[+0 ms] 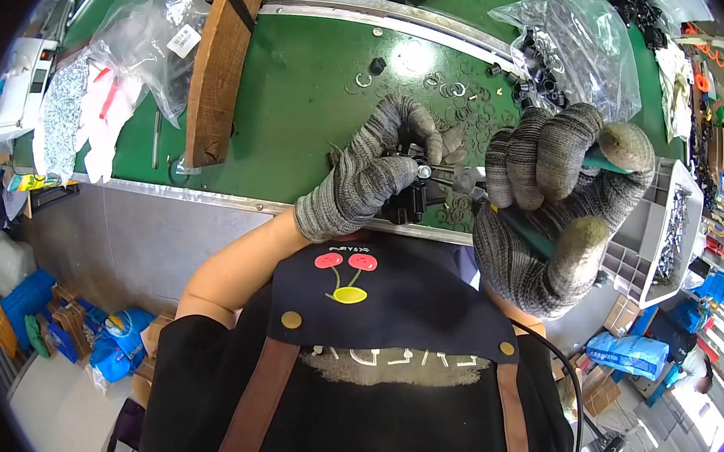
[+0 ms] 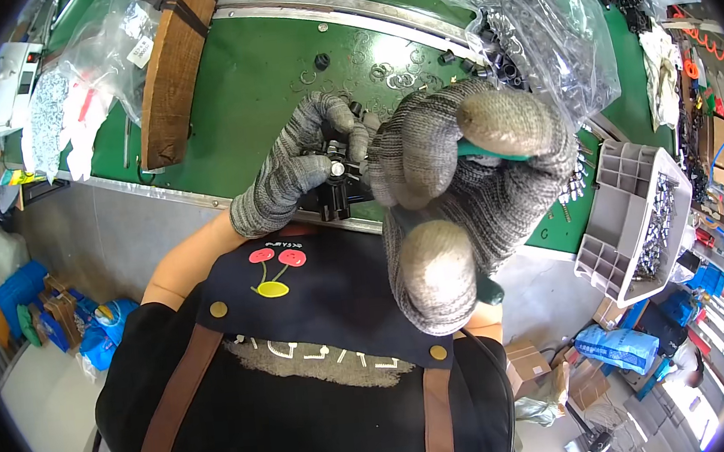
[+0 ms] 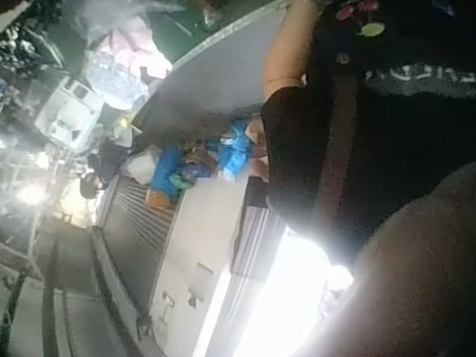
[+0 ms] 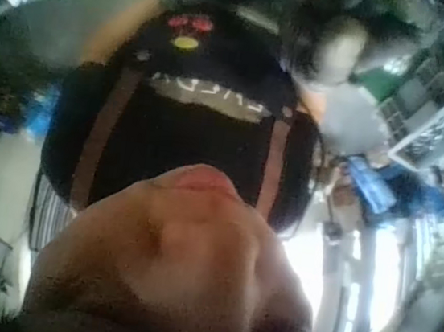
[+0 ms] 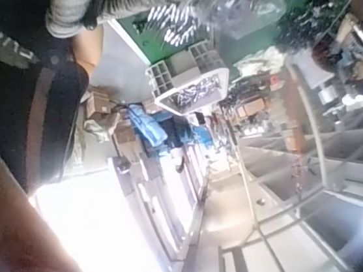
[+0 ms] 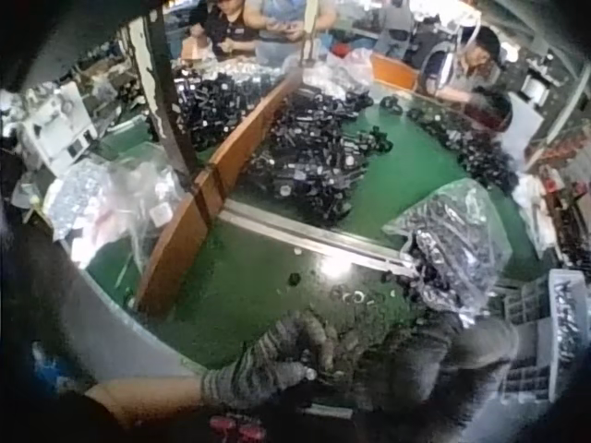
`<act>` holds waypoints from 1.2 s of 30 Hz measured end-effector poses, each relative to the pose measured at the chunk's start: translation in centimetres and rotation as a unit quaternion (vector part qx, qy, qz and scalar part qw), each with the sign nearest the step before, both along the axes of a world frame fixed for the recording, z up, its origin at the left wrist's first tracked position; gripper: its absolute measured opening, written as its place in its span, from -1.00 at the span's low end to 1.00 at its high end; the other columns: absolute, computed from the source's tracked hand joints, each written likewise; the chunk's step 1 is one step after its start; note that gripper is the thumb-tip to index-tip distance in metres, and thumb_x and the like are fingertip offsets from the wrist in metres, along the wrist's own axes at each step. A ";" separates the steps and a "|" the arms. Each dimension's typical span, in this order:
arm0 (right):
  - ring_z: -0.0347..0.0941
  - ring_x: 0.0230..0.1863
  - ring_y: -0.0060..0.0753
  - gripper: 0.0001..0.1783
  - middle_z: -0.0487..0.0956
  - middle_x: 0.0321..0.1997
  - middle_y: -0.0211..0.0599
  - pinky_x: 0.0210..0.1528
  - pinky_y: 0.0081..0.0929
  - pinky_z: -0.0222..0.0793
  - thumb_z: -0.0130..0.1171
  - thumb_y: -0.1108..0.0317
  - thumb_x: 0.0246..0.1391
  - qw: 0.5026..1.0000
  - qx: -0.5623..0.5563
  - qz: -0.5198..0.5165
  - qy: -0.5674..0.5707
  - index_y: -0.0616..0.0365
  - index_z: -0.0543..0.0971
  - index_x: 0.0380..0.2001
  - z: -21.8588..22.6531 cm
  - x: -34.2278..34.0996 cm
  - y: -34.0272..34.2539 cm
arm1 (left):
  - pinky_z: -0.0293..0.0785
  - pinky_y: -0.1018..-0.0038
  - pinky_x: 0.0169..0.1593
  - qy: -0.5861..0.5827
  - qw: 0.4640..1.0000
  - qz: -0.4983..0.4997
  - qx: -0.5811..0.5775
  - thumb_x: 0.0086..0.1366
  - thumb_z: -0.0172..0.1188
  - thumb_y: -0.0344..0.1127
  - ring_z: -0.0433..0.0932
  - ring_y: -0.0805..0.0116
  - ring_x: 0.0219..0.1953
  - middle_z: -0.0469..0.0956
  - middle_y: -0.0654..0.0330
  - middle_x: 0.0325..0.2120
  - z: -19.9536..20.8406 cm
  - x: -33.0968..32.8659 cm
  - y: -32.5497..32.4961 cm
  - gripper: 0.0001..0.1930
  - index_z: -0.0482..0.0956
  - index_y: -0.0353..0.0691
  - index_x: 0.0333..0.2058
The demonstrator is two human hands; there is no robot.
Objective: Assembling and trimming small black plastic components at a manual workstation.
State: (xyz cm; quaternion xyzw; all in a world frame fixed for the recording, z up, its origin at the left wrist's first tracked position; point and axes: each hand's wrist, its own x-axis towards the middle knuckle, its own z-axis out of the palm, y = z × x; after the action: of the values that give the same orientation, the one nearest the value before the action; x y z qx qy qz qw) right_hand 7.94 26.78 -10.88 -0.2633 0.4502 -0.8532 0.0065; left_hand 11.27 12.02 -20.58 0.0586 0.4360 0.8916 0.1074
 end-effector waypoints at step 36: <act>0.57 -0.31 0.02 -0.75 0.62 -0.28 -0.11 -0.20 -0.26 0.50 0.25 0.46 0.03 0.597 0.702 -0.244 0.303 0.11 0.63 -0.17 -4.2 -10.7 5.0 | 0.38 0.43 0.09 0.023 0.996 -0.021 0.081 0.27 0.25 -0.07 0.45 0.42 -0.16 0.44 0.25 -0.22 -1.0 -0.8 0.2 -0.63 0.40 -0.13 -0.08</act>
State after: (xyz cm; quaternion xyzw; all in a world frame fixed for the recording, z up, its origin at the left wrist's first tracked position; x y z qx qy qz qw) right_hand -2.75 31.78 -15.05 -0.3011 0.9338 -0.1150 -0.1553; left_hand 10.47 12.19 -21.62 0.0965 0.3631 0.9201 0.1108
